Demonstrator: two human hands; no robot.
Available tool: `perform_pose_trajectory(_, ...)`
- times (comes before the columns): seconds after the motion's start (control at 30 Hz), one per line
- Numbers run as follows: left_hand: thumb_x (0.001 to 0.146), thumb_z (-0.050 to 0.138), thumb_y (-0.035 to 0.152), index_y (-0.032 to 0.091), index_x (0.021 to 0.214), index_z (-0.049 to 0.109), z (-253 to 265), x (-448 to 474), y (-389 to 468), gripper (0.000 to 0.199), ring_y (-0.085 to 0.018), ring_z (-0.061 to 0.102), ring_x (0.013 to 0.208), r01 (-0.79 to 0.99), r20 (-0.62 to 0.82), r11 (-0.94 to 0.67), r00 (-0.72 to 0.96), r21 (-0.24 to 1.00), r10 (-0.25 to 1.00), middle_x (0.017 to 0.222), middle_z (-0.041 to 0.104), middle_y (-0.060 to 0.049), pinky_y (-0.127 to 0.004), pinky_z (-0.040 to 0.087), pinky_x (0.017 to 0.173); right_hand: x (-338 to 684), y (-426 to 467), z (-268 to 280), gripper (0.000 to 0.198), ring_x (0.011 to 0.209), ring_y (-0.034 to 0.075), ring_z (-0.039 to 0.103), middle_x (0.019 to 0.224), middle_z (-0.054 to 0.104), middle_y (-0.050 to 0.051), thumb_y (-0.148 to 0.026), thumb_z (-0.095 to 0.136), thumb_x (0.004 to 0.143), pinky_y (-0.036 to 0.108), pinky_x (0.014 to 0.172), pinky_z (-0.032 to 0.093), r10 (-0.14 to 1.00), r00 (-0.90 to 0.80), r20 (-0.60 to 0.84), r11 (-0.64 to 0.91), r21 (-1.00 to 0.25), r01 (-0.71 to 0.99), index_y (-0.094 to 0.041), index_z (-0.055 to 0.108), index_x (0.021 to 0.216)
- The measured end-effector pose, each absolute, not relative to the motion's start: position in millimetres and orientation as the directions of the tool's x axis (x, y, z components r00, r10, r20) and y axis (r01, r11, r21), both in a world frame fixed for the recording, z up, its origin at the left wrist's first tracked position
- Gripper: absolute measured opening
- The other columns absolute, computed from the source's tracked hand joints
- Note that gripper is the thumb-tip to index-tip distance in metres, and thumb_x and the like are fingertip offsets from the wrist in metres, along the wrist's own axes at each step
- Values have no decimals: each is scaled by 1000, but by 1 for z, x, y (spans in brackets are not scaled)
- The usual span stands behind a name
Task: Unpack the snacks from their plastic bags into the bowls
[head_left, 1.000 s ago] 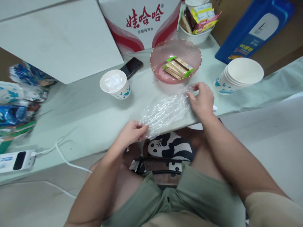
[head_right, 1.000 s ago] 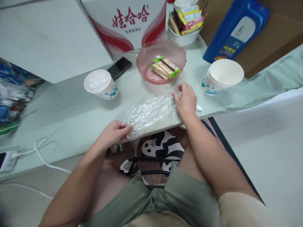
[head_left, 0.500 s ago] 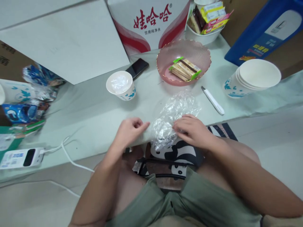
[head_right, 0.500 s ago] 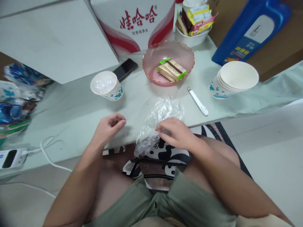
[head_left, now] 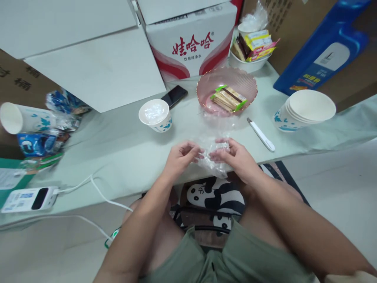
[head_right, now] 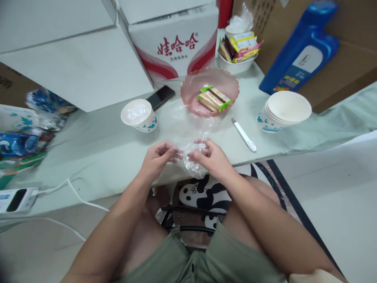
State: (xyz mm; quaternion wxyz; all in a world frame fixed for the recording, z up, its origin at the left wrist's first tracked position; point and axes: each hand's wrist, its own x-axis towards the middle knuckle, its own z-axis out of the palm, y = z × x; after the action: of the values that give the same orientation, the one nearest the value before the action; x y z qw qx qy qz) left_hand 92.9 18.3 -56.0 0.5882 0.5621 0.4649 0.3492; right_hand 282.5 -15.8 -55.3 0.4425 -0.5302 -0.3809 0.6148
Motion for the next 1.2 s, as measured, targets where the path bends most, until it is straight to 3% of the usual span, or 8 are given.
perform_pose_trajectory(0.13,80,73,53,18,88,59,-45,80,20,39,-12,64,49,63,-183,171,349,983,919,63,71,-1,-21,46,48,289,-22,-51,23,57,16,65,65,69,0,-39,73,74,32,59,54,989,3,-148,-148,-989,2,-22,62,84)
perform_pose_trajectory(0.27,83,69,53,18,99,60,-38,72,14,39,-10,54,37,138,-245,203,472,969,847,47,59,6,-20,39,41,294,-24,-46,16,46,15,59,56,61,-6,-41,60,85,32,52,51,980,198,3,5,-1000,-10,-26,59,92)
perform_pose_trajectory(0.53,75,76,52,19,120,63,-57,77,33,58,-12,63,52,57,-274,294,558,954,783,69,73,-2,-22,41,46,295,1,-71,33,44,15,54,50,55,-9,-38,59,83,29,48,45,979,-16,-202,-202,-979,38,-27,62,114)
perform_pose_trajectory(0.63,81,72,43,20,113,66,-62,76,37,40,-8,52,39,59,-302,315,497,947,814,56,65,5,-20,36,41,294,5,-78,32,48,15,58,57,61,-6,-43,64,81,30,51,49,982,-15,-187,-188,-982,-36,-26,66,109)
perform_pose_trajectory(0.8,70,75,40,20,84,72,-60,65,38,24,-13,62,45,-92,-331,429,500,898,800,62,72,-1,-24,45,45,299,5,-74,13,60,15,64,77,71,3,-34,74,69,31,57,52,985,-135,-109,-123,-987,-106,-22,75,68)
perform_pose_trajectory(0.97,68,67,54,16,66,77,-63,59,44,39,-22,69,62,-35,-292,367,539,930,790,72,76,-12,-34,54,60,306,8,-75,31,79,21,67,89,74,8,-48,63,75,36,70,53,983,-183,-6,-34,-988,-150,-24,81,70)
perform_pose_trajectory(1.07,79,54,65,16,60,74,-70,63,48,56,-21,68,67,106,-335,322,430,941,838,70,74,-12,-32,53,63,303,11,-80,54,82,22,66,82,71,9,-60,48,86,39,80,52,996,-78,-47,-47,-999,9,-22,74,58)
perform_pose_trajectory(1.2,74,77,43,15,76,71,-77,70,50,29,-11,60,59,264,-277,196,316,944,908,67,68,-2,-24,46,59,292,14,-85,29,77,18,61,88,66,4,-50,72,74,36,76,51,996,37,-77,-83,-970,229,-21,68,81)
